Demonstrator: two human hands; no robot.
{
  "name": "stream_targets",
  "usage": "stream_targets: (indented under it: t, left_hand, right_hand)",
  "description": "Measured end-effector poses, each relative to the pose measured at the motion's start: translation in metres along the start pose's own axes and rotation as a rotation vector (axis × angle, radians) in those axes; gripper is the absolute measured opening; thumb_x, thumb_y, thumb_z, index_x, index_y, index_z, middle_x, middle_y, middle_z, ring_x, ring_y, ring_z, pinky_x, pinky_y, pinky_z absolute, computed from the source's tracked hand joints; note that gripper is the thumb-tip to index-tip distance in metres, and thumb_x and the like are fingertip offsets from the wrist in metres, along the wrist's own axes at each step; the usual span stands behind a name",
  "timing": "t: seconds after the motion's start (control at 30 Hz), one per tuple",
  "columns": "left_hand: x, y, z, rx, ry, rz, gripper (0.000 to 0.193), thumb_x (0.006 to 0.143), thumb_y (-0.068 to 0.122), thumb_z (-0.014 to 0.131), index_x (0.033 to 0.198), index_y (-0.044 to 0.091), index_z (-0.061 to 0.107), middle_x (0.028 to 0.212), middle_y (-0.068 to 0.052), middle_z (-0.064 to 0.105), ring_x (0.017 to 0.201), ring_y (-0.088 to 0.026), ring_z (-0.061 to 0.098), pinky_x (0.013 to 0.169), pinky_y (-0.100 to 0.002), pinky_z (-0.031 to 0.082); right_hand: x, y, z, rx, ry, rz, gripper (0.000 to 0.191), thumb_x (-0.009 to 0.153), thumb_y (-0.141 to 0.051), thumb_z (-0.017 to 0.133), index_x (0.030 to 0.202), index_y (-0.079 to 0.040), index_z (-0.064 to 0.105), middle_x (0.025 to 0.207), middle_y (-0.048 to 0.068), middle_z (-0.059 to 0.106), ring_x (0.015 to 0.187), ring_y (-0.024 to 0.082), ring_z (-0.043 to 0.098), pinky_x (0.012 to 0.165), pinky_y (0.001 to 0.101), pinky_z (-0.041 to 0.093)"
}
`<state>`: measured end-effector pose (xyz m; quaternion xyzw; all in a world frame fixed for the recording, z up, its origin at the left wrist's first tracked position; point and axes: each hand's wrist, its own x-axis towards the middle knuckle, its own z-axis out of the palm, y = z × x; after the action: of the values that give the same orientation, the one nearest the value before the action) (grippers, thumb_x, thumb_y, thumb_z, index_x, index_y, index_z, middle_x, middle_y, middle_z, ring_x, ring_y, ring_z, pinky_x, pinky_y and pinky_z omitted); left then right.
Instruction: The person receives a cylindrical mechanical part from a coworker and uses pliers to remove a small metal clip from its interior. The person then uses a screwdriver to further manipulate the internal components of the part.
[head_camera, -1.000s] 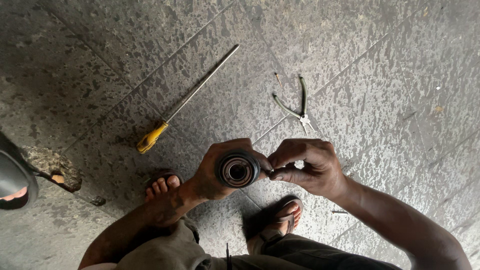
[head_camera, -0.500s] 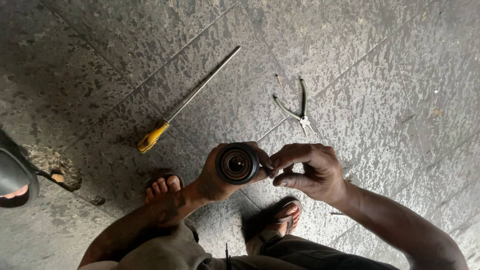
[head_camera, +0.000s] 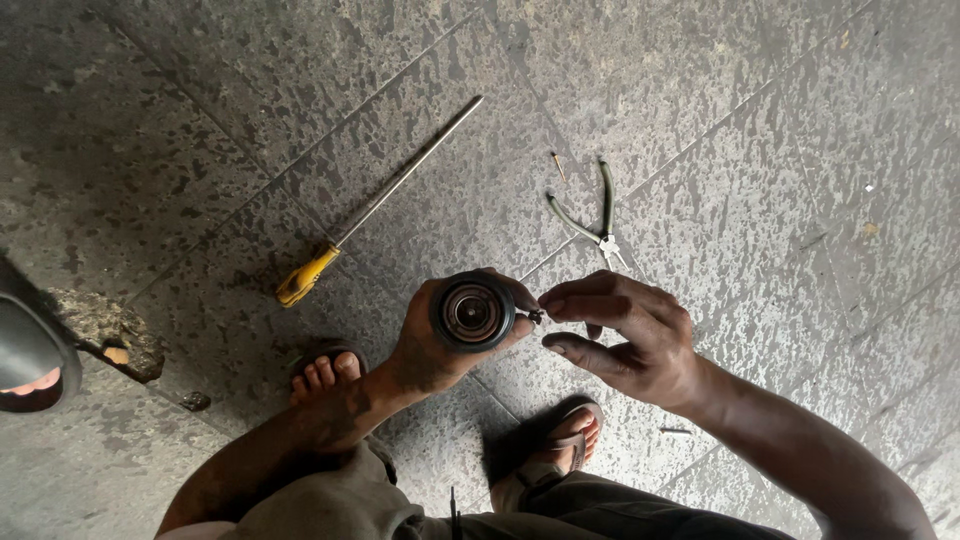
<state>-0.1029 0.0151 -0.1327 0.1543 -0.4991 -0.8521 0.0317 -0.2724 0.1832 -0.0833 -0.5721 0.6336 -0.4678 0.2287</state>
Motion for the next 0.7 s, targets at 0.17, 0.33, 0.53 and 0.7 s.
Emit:
stream_targets:
  t: [0.17,0.33,0.53,0.7]
  left_hand:
    - [0.001,-0.011,0.0,-0.152,0.018,-0.259,0.023,0.092,0.021,0.079,0.108,0.006,0.075,0.096,-0.003,0.076,0.086,-0.009,0.068,0.074,-0.028,0.056]
    - [0.0,-0.028,0.007,-0.476,-0.067,-0.299,0.029,0.092,0.027,0.083,0.11,0.008,0.072,0.084,0.001,0.067,0.075,-0.008,0.058,0.069,-0.028,0.049]
    - [0.001,-0.028,0.009,-0.476,-0.062,-0.321,0.031,0.092,0.025,0.083,0.113,0.006,0.072,0.086,0.0,0.068,0.078,-0.01,0.059,0.071,-0.028,0.05]
    - [0.005,-0.006,0.006,0.09,-0.028,-0.056,0.03,0.092,0.027,0.079,0.114,0.008,0.07,0.103,-0.004,0.078,0.098,-0.013,0.077,0.086,-0.03,0.065]
  right_hand:
    - [0.0,0.006,-0.003,-0.036,-0.022,0.003,0.035,0.096,-0.021,0.079,0.12,-0.003,0.061,0.11,0.015,0.072,0.101,0.023,0.076,0.08,0.0323,0.065]
    - [-0.01,0.015,0.013,0.077,0.084,0.112,0.025,0.09,-0.023,0.081,0.109,-0.009,0.07,0.105,0.007,0.074,0.095,0.017,0.075,0.077,0.0296,0.067]
    - [-0.011,0.009,0.02,0.157,0.143,0.194,0.024,0.087,-0.025,0.083,0.101,-0.01,0.072,0.1,0.003,0.07,0.09,0.016,0.07,0.074,0.0286,0.062]
    - [-0.003,0.008,0.008,0.136,0.189,0.141,0.02,0.096,-0.019,0.079,0.107,-0.009,0.066,0.104,0.009,0.071,0.093,0.017,0.074,0.075,0.0285,0.065]
